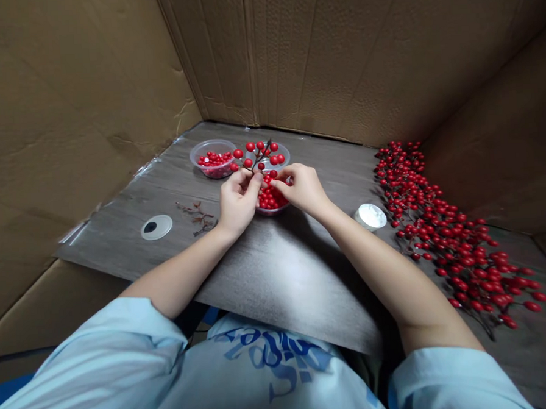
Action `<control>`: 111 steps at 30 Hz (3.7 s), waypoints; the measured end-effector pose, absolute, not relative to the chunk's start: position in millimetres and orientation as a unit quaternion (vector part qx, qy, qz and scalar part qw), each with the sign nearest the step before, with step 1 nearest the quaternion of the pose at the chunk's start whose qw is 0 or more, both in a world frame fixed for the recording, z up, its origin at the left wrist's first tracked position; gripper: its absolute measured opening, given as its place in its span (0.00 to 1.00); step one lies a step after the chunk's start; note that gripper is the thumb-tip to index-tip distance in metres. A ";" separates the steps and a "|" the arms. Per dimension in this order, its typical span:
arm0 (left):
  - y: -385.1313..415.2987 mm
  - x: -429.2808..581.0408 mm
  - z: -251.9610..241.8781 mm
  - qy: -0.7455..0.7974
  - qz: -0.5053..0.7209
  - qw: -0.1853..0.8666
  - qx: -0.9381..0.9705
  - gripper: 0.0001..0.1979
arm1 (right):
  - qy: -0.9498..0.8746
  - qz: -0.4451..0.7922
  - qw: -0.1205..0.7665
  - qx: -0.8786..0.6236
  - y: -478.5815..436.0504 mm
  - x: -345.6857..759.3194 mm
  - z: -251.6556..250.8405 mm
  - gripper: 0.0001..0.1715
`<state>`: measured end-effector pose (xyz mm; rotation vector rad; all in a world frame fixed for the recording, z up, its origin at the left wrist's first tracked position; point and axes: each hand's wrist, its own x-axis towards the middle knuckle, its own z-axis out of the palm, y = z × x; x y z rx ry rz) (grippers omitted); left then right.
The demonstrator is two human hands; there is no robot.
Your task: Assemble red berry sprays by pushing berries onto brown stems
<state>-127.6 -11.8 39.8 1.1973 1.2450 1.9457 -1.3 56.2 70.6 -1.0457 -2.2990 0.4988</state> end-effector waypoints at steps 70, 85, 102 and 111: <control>-51.1 -39.6 66.4 0.421 0.571 0.615 0.343 0.21 | -0.561 0.484 0.539 -0.400 -46.0 100.6 44.5 0.12; -76.0 37.0 33.0 0.337 0.448 0.773 0.298 0.28 | -0.627 0.287 0.507 -0.516 -92.3 166.3 20.7 0.11; -61.0 90.2 -2.9 0.354 0.378 0.528 0.673 0.23 | -0.570 0.026 0.432 -0.699 -87.8 245.3 4.1 0.19; -63.2 102.8 -6.8 0.330 0.349 0.394 0.783 0.23 | -0.548 -0.014 0.392 -0.739 -87.3 242.3 5.8 0.22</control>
